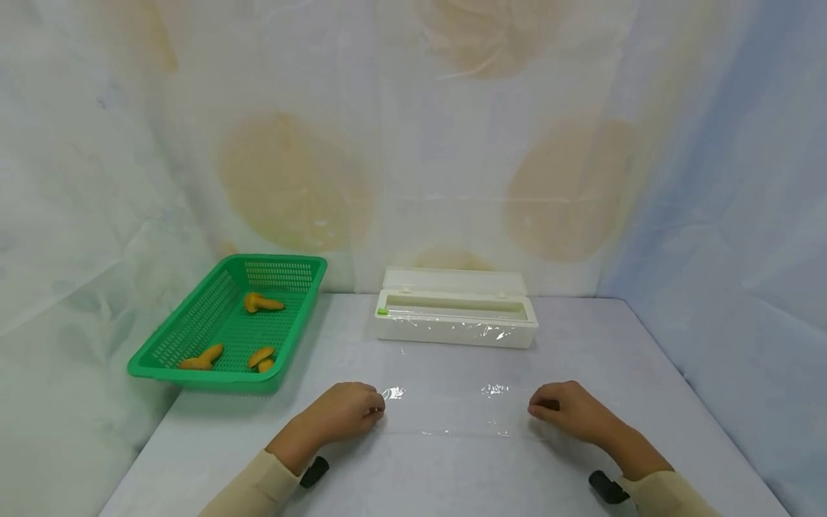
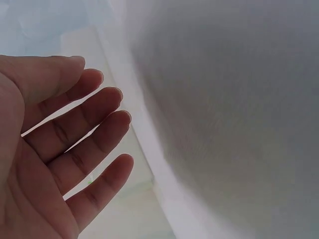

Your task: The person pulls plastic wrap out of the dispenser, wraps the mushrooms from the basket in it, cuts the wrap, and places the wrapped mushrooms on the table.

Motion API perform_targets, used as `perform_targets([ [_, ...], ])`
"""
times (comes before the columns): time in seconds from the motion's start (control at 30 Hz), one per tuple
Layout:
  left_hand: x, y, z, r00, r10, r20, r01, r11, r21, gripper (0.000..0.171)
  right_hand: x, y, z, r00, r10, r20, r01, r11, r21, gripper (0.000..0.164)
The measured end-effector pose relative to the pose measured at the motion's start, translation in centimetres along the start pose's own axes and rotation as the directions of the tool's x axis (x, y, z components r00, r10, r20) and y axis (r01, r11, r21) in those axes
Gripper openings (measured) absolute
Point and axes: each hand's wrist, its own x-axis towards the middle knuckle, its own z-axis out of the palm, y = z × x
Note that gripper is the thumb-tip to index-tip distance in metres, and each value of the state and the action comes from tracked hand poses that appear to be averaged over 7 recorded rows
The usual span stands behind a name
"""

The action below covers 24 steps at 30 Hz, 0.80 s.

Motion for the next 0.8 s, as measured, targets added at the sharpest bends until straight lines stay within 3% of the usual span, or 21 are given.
perform_targets([
  [0.23, 0.2, -0.7, -1.3, 0.998, -0.056, -0.008, 0.056, 0.998, -0.007, 0.005, 1.6, 1.1, -1.4, 0.980, 0.123, -0.155, -0.109, 0.989, 0.101, 0.027],
  [0.4, 0.1, -1.0, -2.9, 0.999, -0.023, -0.047, 0.025, 0.999, 0.043, 0.007, 3.0, 2.3, -2.1, 0.958, 0.173, -0.228, -0.149, 0.981, 0.121, 0.031],
  [0.7, 0.0, -2.2, -7.5, 0.992, 0.020, -0.124, -0.006, 0.993, 0.114, 0.008, 5.8, 4.9, -2.2, 0.898, 0.258, -0.355, -0.194, 0.959, 0.206, 0.035],
  [0.8, -0.3, -2.8, -9.0, 0.992, -0.004, -0.129, 0.017, 0.995, 0.096, 0.005, 6.7, 5.5, -2.1, 0.876, 0.289, -0.387, -0.217, 0.951, 0.218, 0.038],
])
